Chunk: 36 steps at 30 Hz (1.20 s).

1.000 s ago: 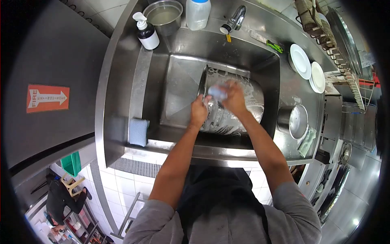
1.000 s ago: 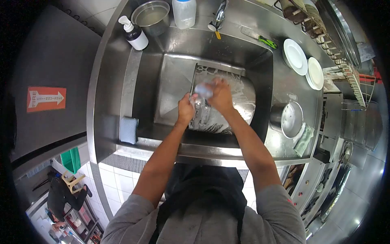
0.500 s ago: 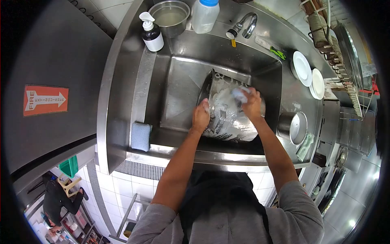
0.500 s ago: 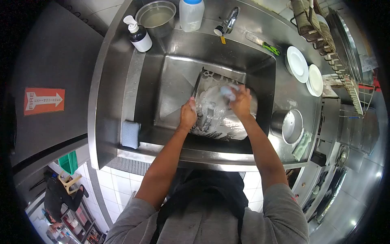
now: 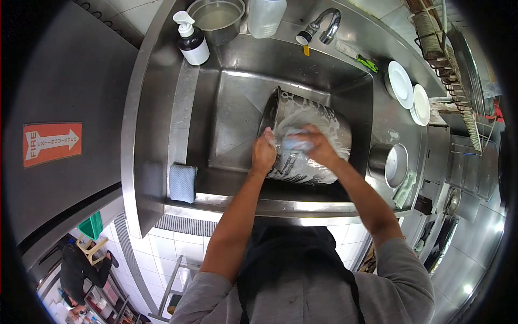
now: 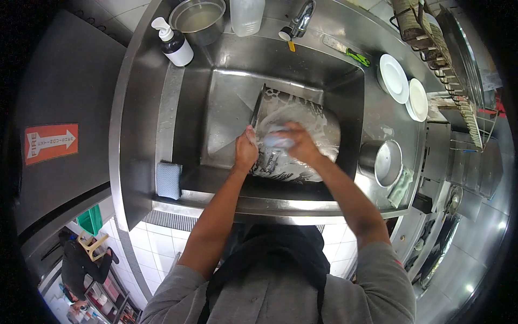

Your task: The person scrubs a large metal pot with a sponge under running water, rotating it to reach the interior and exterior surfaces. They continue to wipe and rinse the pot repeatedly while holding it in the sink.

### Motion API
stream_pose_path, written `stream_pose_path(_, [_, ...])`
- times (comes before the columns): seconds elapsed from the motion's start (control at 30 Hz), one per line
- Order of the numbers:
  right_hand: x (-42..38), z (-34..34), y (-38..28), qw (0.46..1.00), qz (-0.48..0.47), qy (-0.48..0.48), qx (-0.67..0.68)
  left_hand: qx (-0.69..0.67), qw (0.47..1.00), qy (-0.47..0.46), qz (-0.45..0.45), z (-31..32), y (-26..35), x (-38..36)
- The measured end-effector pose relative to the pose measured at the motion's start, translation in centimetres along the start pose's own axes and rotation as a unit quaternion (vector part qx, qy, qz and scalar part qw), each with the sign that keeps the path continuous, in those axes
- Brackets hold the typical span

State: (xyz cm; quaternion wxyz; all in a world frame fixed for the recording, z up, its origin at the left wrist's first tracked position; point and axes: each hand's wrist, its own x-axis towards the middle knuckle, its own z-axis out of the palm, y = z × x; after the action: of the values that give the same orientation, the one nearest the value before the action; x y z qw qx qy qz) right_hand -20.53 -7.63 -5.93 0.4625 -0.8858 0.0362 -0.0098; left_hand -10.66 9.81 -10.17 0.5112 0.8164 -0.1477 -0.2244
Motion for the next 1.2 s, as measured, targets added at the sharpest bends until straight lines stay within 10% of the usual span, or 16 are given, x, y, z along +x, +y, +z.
stream_pose_path(0.3, [1.7, 0.1, -2.6, 0.966, -0.027, 0.037, -0.255, -0.008, 1.0, 0.014, 0.004, 0.3, -0.3, -0.3])
stream_pose_path(0.6, [2.1, -0.5, -2.8, 0.971, -0.004, 0.036, -0.237, 0.017, 1.0, 0.023, -0.001, 0.5, 0.0, 0.4])
stream_pose_path(0.7, [-0.1, 0.5, -1.9, 1.0, 0.021, 0.012, 0.019, 0.028, 0.999, 0.031, -0.005, 0.2, 0.1, 0.7])
stream_pose_path(0.83, [1.8, 0.7, -2.9, 0.981, -0.036, 0.067, -0.177, 0.02, 1.0, 0.007, -0.015, 0.3, 0.2, 0.5])
stream_pose_path(1.07, [1.2, 0.8, -2.7, 0.989, -0.092, 0.035, -0.111, 0.013, 1.0, 0.015, 0.023, 0.5, -0.1, 0.2])
stream_pose_path(1.2, [2.5, 1.5, -2.7, 0.961, 0.043, 0.154, -0.225, 0.009, 0.997, 0.067, 0.029, 0.9, 0.4, 1.1])
